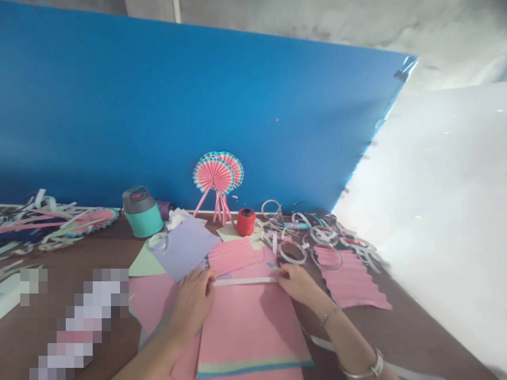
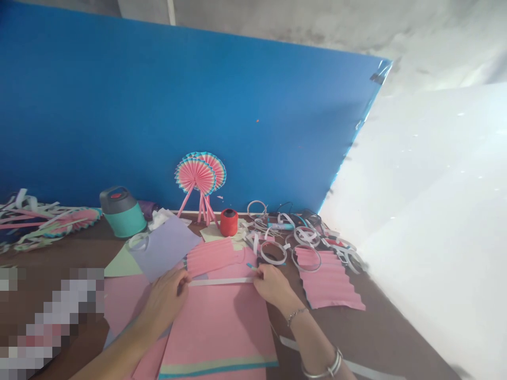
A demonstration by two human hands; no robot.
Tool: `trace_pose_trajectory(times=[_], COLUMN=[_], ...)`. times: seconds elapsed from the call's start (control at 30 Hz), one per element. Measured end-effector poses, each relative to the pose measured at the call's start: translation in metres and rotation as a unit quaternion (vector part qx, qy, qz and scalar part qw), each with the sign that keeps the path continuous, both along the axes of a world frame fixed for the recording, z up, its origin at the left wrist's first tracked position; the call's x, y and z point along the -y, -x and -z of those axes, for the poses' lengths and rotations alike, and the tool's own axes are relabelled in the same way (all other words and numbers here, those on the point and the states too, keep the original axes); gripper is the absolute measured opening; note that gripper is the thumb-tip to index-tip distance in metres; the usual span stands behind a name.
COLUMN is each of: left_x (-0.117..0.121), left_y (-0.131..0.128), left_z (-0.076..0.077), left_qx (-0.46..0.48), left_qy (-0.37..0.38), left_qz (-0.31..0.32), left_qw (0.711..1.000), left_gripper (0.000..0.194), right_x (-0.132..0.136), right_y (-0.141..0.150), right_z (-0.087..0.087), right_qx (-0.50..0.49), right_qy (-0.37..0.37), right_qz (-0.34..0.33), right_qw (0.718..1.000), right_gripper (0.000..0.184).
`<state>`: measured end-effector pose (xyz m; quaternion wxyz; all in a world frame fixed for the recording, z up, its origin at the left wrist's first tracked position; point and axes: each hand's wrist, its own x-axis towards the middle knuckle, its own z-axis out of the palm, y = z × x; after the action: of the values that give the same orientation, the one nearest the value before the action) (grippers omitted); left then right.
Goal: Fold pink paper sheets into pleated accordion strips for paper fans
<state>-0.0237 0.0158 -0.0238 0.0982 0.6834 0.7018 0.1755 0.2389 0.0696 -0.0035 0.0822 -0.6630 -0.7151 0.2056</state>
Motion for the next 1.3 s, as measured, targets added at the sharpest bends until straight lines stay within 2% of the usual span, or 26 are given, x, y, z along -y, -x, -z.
trace_pose_trajectory(times=[0.33, 0.77, 1.1, 1.3], left_x=[0.002, 0.001, 0.001, 0.001], left_y=[-0.001, -0.001, -0.003, 0.003], left_z=[-0.006, -0.005, -0.011, -0.018], left_qx=[-0.003, 0.030, 0.019, 0.018], left_qy=[0.004, -0.010, 0.025, 0.045], left_qz=[0.002, -0.008, -0.029, -0.047], left_qw=[1.000, 0.999, 0.999, 0.998], left_gripper=[0.023, 0.026, 0.028, 0.023], right_x=[-0.002, -0.003, -0.001, -0.001], right_y=[0.006, 0.006, 0.009, 0.009], right_z=[0.002, 0.007, 0.007, 0.007], right_qx=[0.009, 0.032, 0.043, 0.039], right_qy=[-0.024, -0.034, -0.044, -0.049], right_qz=[0.011, 0.024, 0.019, 0.017], right_qw=[1.000, 0.999, 0.998, 0.998], right_gripper=[0.014, 0.015, 0.015, 0.015])
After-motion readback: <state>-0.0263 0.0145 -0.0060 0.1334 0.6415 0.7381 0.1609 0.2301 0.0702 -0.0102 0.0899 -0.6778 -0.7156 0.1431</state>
